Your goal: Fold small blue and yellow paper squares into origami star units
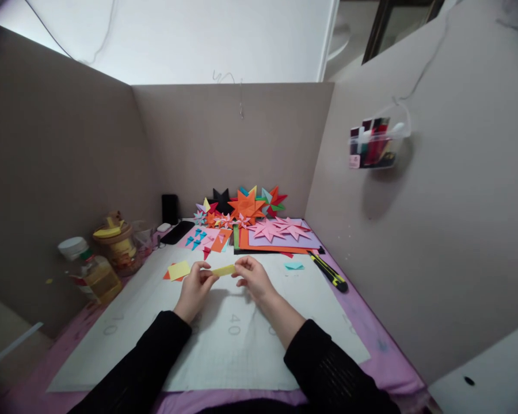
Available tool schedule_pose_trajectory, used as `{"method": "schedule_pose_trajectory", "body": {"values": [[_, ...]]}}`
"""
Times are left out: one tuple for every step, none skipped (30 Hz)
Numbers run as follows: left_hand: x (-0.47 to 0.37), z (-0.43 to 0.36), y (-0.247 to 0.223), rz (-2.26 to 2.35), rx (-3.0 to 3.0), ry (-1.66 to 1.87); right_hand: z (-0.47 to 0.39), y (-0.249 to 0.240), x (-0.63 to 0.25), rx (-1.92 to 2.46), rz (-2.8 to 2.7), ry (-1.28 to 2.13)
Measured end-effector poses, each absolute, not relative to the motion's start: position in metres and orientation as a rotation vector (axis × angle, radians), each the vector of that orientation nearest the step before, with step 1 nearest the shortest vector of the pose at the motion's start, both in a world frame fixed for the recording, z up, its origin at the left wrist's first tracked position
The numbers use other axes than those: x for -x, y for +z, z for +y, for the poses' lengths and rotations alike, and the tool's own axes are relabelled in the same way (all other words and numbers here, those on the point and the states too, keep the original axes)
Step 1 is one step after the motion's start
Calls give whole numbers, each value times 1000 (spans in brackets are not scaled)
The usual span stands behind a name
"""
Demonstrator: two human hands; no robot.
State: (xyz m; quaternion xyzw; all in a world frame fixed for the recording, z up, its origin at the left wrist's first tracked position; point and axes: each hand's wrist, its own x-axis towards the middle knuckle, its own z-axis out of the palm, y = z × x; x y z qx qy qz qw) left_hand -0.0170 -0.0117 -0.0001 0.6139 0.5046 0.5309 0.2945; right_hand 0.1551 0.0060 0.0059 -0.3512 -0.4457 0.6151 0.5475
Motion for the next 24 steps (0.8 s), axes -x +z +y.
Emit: {"method": "schedule_pose_trajectory", "body": {"values": [[17, -12, 0, 1355, -1667, 1407, 4, 6, -153, 822, -1069, 1483], [16, -12, -1, 1361, -1683, 1406, 2, 7, -152, 816, -1075, 1500], [16, -12, -2, 1365, -1687, 1411, 1, 7, -151, 812, -1075, 1507], [16, -12, -2, 1366, -1687, 1417, 1, 7, -150, 812, -1071, 1505], [16, -12, -3, 1362, -1691, 1425, 1, 7, -150, 815, -1066, 1496], [16, -12, -4, 1352, -1700, 1432, 1, 7, -150, 819, -1065, 1486], [17, -11, -4, 1338, -1713, 1440, 2, 7, -150, 825, -1069, 1473], [17, -11, -5, 1319, -1729, 1446, 3, 6, -150, 833, -1081, 1455], [17, -11, -5, 1297, -1744, 1448, 4, 5, -150, 842, -1100, 1433], [18, -11, -4, 1272, -1753, 1446, 6, 3, -151, 850, -1122, 1405], [18, -11, -3, 1248, -1752, 1441, 7, 1, -151, 856, -1142, 1371], [18, -12, -2, 1223, -1737, 1437, 8, 0, -152, 862, -1160, 1336], [17, -12, -1, 1194, -1710, 1436, 10, -2, -152, 868, -1177, 1305], [17, -12, 0, 1165, -1679, 1434, 10, -3, -152, 874, -1197, 1280], [16, -13, 1, 1140, -1652, 1429, 11, -5, -152, 878, -1224, 1260], [15, -13, 2, 1124, -1638, 1412, 11, -6, -151, 880, -1258, 1245], [14, -13, 2, 1118, -1638, 1381, 11, -7, -151, 878, -1299, 1234], [13, -13, 2, 1126, -1646, 1340, 11, -7, -150, 876, -1340, 1225], [12, -13, 1, 1143, -1654, 1290, 10, -7, -149, 876, -1376, 1213], [12, -12, -1, 1163, -1650, 1244, 10, -8, -148, 881, -1404, 1188], [12, -12, -3, 1179, -1624, 1208, 8, -7, -148, 896, -1422, 1134], [12, -10, -5, 1192, -1579, 1185, 7, -7, -149, 917, -1443, 1042], [13, -9, -7, 1205, -1522, 1182, 6, -6, -150, 934, -1476, 915], [14, -8, -10, 1219, -1463, 1193, 5, -6, -152, 937, -1531, 767]]}}
